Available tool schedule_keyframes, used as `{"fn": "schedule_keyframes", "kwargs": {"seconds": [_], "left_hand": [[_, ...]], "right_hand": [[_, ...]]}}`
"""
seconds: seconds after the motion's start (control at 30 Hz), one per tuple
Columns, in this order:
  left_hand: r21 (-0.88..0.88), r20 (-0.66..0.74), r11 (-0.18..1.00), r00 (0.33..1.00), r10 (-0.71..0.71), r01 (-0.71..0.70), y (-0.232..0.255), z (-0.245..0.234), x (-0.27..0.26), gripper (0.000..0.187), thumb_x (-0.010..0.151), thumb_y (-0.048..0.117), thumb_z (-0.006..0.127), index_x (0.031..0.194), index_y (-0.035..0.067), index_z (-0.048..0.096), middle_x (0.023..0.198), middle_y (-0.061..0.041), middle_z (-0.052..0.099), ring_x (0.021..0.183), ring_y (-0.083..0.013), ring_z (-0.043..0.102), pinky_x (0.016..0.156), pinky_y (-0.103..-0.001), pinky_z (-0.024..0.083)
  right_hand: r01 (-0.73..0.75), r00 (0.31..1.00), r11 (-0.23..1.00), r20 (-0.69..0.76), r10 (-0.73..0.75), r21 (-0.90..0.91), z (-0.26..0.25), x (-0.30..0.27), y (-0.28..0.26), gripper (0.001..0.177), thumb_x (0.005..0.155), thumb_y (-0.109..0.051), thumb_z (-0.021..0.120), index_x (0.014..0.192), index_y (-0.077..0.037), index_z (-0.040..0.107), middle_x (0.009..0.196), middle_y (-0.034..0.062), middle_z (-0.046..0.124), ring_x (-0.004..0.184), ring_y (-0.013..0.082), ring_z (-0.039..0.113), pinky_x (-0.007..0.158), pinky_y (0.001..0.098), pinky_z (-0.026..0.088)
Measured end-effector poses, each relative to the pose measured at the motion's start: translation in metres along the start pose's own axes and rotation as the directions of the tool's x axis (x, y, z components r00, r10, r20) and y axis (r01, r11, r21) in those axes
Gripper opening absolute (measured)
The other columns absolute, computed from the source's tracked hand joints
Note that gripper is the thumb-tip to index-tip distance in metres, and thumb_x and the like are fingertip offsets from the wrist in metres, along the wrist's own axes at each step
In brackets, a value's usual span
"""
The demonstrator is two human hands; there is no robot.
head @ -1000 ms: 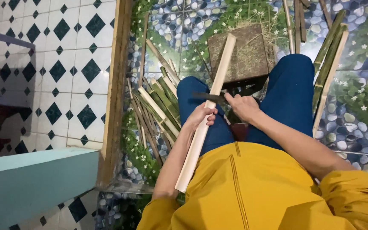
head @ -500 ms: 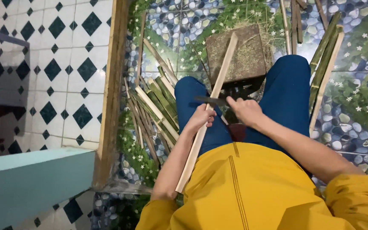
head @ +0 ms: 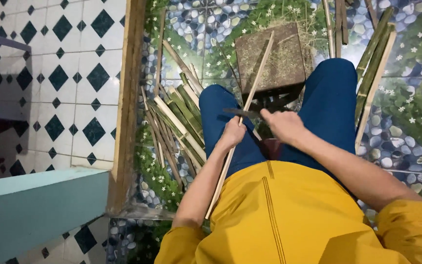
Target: A person is sitting on the floor using a knife to shave and thin out long strips of wood or bamboo against a wooden block.
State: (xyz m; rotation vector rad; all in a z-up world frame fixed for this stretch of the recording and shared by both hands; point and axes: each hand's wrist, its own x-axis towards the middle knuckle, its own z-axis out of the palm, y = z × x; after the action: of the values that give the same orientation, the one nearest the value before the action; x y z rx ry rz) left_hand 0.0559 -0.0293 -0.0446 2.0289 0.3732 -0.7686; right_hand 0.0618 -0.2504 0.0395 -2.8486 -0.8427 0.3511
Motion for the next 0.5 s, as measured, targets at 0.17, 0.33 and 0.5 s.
{"fn": "schedule_keyframes", "kwargs": {"seconds": [0.17,0.33,0.5], "left_hand": [[0.059,-0.022,0.997,0.999,0.046,-0.044,0.056,-0.013,-0.051,0.062,0.099,0.007,0.046,0.16,0.002,0.034,0.148,-0.04,0.047,0.138,-0.0519,0.048,0.107,-0.063,0.05],[0.1,-0.043,0.992,0.995,0.087,-0.082,0.054,-0.015,-0.05,0.063,0.098,0.004,0.047,0.16,0.002,0.036,0.146,-0.041,0.048,0.137,-0.0528,0.048,0.109,-0.063,0.047],[0.106,-0.021,0.994,1.0,0.006,-0.003,0.04,-0.007,-0.034,0.062,0.098,0.012,0.047,0.159,0.005,0.036,0.147,-0.04,0.048,0.136,-0.0506,0.051,0.106,-0.062,0.049]], "right_hand": [[-0.126,0.992,0.991,0.021,0.125,0.051,0.025,0.036,0.034,0.015,0.104,-0.016,0.043,0.112,-0.015,0.056,0.076,0.0166,0.074,0.075,0.0385,0.076,0.064,0.0523,0.058],[-0.181,0.981,0.973,-0.098,0.168,-0.143,0.045,0.071,0.08,0.007,0.098,-0.015,0.055,0.102,-0.01,0.057,0.074,0.0161,0.07,0.072,0.0386,0.074,0.057,0.0487,0.056],[0.036,0.999,0.987,0.038,-0.031,-0.157,0.016,0.018,0.012,0.021,0.099,-0.008,0.051,0.115,-0.014,0.062,0.061,0.0142,0.067,0.059,0.034,0.071,0.054,0.0475,0.056]]}}
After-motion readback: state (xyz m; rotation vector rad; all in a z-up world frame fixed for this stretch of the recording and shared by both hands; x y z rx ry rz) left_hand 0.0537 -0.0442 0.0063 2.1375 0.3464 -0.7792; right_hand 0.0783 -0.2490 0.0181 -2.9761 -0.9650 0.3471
